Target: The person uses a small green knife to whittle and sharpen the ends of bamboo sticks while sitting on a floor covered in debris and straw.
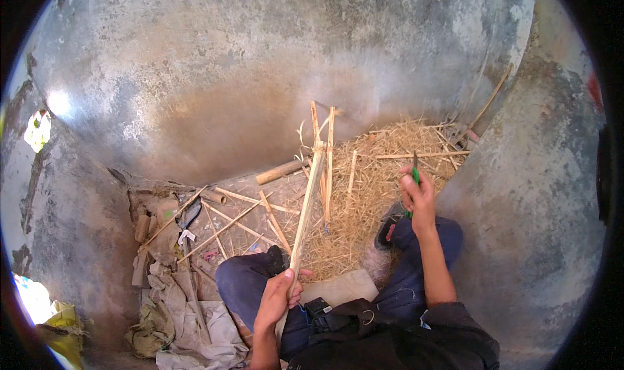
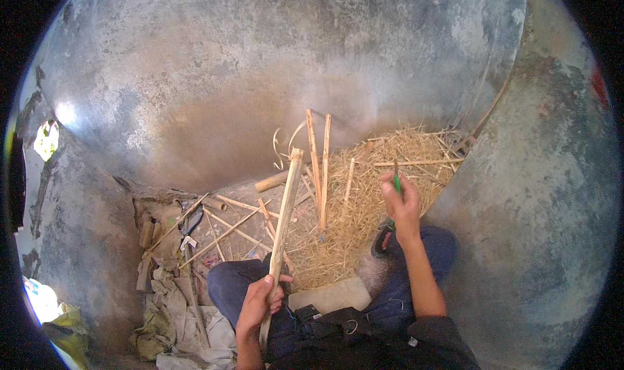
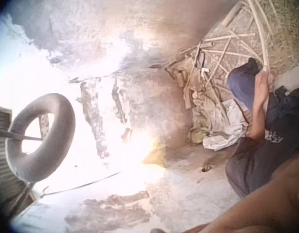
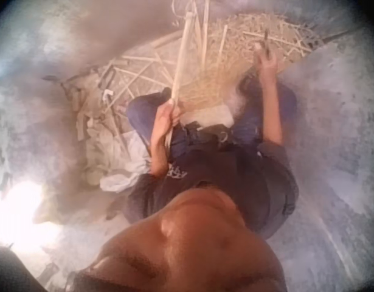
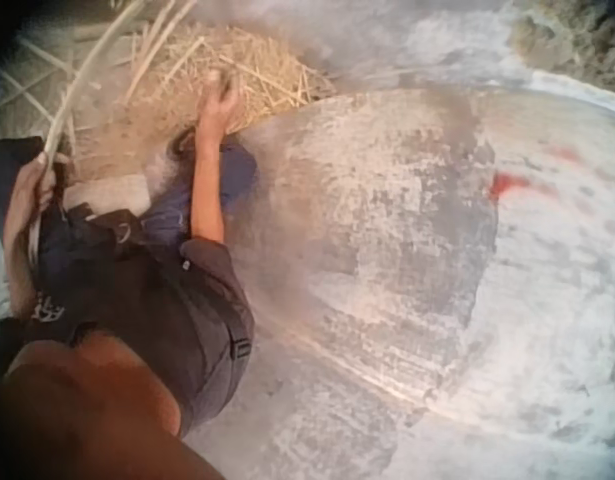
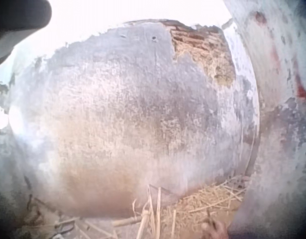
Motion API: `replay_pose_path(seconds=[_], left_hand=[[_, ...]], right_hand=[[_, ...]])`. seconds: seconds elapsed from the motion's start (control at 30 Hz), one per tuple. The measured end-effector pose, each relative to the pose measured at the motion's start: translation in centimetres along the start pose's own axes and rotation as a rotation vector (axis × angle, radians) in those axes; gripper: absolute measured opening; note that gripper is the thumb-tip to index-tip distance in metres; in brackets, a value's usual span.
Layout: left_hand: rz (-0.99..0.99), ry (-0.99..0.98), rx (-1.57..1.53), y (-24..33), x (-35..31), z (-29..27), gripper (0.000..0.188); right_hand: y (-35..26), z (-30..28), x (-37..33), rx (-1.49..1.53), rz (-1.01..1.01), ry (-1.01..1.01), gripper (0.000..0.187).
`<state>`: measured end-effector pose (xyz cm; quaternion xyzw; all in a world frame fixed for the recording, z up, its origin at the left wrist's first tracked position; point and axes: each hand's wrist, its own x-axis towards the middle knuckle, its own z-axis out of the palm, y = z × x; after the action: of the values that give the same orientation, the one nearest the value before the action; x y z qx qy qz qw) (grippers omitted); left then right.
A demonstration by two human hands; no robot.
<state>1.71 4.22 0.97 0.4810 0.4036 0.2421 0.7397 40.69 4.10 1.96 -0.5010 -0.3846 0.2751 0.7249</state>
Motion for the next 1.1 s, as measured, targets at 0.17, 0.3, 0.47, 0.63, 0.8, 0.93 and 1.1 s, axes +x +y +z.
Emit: replay_pose_path(seconds=[0.17, 0.3, 0.47, 0.63, 0.8, 0.93, 1.1], left_hand=[[0.098, 0.08, 0.191, -0.9, -1.1, -0.2, 0.04], [0.243, 0.194, 0.455, -2.2, -2.1, -0.4, 0.031], [0.252, 0.276, 0.579, -1.4, -3.6, 0.7, 0.035], [0.258, 0.304, 0.64, -0.8, -4.0, 1.2, 0.034], [0.215, 0.276, 0.648, 0.1, -3.4, 2.4, 0.033], [0.247, 0.291, 0.711, 0.2, -2.5, 2.7, 0.035], [0.268, 0.282, 0.743, 0.5, -1.5, 3.4, 0.034]], right_hand=[[-2.4, 2.8, -2.3, -0.502, -0.281, -0.172, 0.03], [-4.1, 6.6, -3.3, -0.492, -0.597, -0.481, 0.052], [-5.3, 7.6, -2.8, -0.948, -0.653, -0.375, 0.068], [-4.3, 6.4, -2.1, -1.047, -0.669, -0.313, 0.066], [-3.6, 5.7, -1.9, -0.99, -0.55, -0.13, 0.06], [-3.0, 4.9, -1.1, -0.926, -0.304, -0.161, 0.05], [-2.0, 3.9, -0.1, -0.815, -0.35, -0.152, 0.033]])
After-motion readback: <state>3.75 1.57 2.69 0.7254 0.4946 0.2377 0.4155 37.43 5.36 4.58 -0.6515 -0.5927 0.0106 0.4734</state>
